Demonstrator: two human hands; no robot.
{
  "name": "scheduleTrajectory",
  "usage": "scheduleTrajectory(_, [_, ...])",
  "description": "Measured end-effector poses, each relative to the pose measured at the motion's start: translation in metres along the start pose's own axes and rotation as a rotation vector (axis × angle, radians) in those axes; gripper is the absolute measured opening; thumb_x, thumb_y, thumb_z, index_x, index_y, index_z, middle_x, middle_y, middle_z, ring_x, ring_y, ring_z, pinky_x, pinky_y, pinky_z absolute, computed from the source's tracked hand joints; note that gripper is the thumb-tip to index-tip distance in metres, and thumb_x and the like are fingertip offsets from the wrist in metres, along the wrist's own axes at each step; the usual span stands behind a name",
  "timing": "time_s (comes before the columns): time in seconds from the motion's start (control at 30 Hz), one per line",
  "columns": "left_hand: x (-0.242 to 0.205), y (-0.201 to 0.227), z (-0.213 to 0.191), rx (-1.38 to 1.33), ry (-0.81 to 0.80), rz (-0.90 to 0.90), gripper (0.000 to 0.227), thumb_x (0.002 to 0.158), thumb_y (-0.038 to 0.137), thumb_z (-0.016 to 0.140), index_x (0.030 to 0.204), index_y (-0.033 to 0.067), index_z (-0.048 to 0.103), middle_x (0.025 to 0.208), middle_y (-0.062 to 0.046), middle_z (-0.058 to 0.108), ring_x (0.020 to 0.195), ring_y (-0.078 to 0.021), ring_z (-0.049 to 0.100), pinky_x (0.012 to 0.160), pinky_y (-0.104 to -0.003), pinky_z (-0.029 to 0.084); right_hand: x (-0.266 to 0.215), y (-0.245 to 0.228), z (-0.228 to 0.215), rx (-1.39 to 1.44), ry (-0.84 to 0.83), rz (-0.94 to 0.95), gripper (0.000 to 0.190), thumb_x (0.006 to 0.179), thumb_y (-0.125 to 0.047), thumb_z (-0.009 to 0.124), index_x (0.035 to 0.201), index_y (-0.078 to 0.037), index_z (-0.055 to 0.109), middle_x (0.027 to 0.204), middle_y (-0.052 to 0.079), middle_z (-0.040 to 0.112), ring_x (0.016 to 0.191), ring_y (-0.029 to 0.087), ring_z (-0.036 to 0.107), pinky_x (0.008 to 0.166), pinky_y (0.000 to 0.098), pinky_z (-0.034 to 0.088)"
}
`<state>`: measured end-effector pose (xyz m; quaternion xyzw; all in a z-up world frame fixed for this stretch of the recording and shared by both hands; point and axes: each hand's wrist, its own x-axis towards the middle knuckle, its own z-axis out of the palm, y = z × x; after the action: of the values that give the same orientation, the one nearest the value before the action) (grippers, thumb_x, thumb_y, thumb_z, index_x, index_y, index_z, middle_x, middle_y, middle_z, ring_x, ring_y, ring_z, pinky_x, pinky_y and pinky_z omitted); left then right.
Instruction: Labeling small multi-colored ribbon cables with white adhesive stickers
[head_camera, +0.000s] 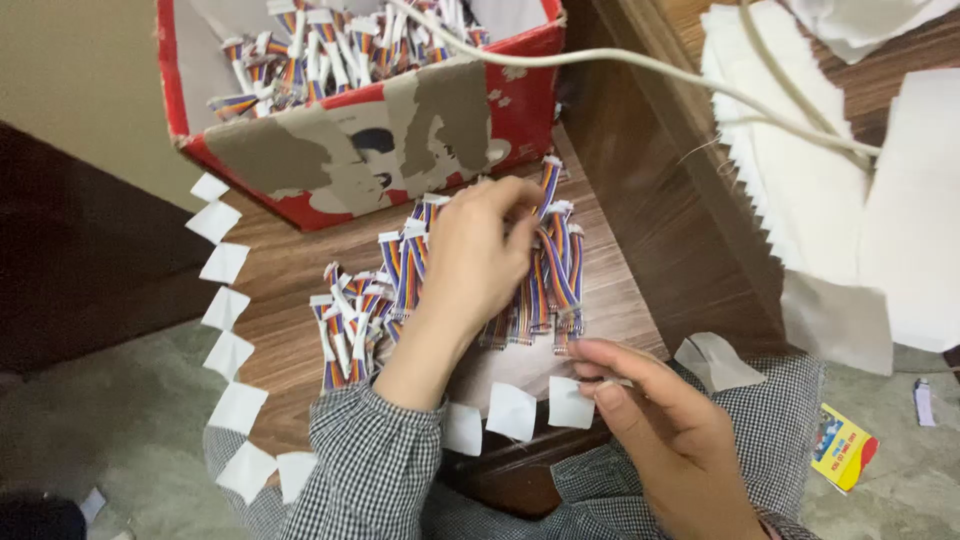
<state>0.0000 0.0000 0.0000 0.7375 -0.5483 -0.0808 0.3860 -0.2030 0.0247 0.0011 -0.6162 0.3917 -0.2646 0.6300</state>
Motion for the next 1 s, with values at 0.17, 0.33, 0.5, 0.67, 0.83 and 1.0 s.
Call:
scheduleTrajectory(0.17, [0.016, -0.003, 0.022, 0.194, 0.042, 0.055, 0.014, 0.079, 0.011, 0.055, 0.086, 0.0076, 0.067, 0.081, -0.01, 0.064, 0.076, -0.0306, 0.06, 0.067, -0.041, 0.048, 0.004, -0.001, 0.0, -0.042, 0.022, -0.05, 0.032, 0.081, -0.002, 0.054, 0.112, 0.0, 0.063, 0.118, 0.009, 0.067, 0.097, 0.012, 0.064, 0.083, 0.0229, 0.051])
scheduleTrajectory(0.33, [0.041, -0.026, 0.082, 0.607, 0.051, 0.283, 0.024, 0.077, 0.019, 0.057, 0.098, 0.0063, 0.06, 0.113, -0.012, 0.057, 0.083, -0.0294, 0.057, 0.068, -0.039, 0.049, 0.002, 0.008, 0.0, -0.016, -0.018, -0.058, 0.032, 0.08, -0.005, 0.057, 0.11, 0.0, 0.064, 0.123, 0.009, 0.064, 0.109, 0.015, 0.062, 0.092, 0.0271, 0.048])
scheduleTrajectory(0.5, [0.046, -0.019, 0.079, 0.615, -0.061, 0.3, 0.021, 0.08, 0.031, 0.062, 0.081, 0.0107, 0.067, 0.082, -0.008, 0.067, 0.082, -0.0293, 0.057, 0.07, -0.039, 0.046, 0.004, 0.014, -0.009, 0.018, 0.002, -0.046, 0.031, 0.08, -0.007, 0.057, 0.11, 0.0, 0.064, 0.122, 0.01, 0.066, 0.103, 0.015, 0.065, 0.084, 0.0249, 0.053])
scheduleTrajectory(0.67, [0.047, -0.014, 0.07, 0.581, 0.013, 0.306, 0.014, 0.076, 0.021, 0.064, 0.083, 0.0086, 0.065, 0.081, -0.007, 0.065, 0.072, -0.0265, 0.058, 0.062, -0.038, 0.048, 0.01, 0.013, -0.009, 0.009, -0.058, -0.003, 0.035, 0.081, -0.011, 0.057, 0.113, -0.001, 0.064, 0.122, 0.008, 0.065, 0.093, 0.011, 0.065, 0.073, 0.0208, 0.05])
scheduleTrajectory(0.83, [0.056, -0.021, 0.096, 0.816, 0.237, 0.27, 0.016, 0.077, 0.019, 0.06, 0.085, 0.0058, 0.065, 0.067, -0.01, 0.061, 0.055, -0.0252, 0.058, 0.053, -0.036, 0.046, 0.015, 0.011, -0.014, -0.056, -0.093, 0.01, 0.033, 0.081, -0.015, 0.056, 0.11, -0.004, 0.067, 0.123, 0.007, 0.065, 0.11, 0.015, 0.062, 0.09, 0.0279, 0.049])
scheduleTrajectory(1.0, [0.061, -0.015, 0.105, 0.845, 0.246, 0.171, 0.004, 0.075, 0.012, 0.057, 0.071, 0.012, 0.057, 0.061, -0.009, 0.061, 0.055, -0.0252, 0.06, 0.051, -0.039, 0.047, 0.017, 0.012, -0.018, -0.035, -0.106, -0.052, 0.033, 0.081, -0.014, 0.056, 0.11, -0.003, 0.067, 0.122, 0.008, 0.065, 0.112, 0.017, 0.06, 0.093, 0.03, 0.045])
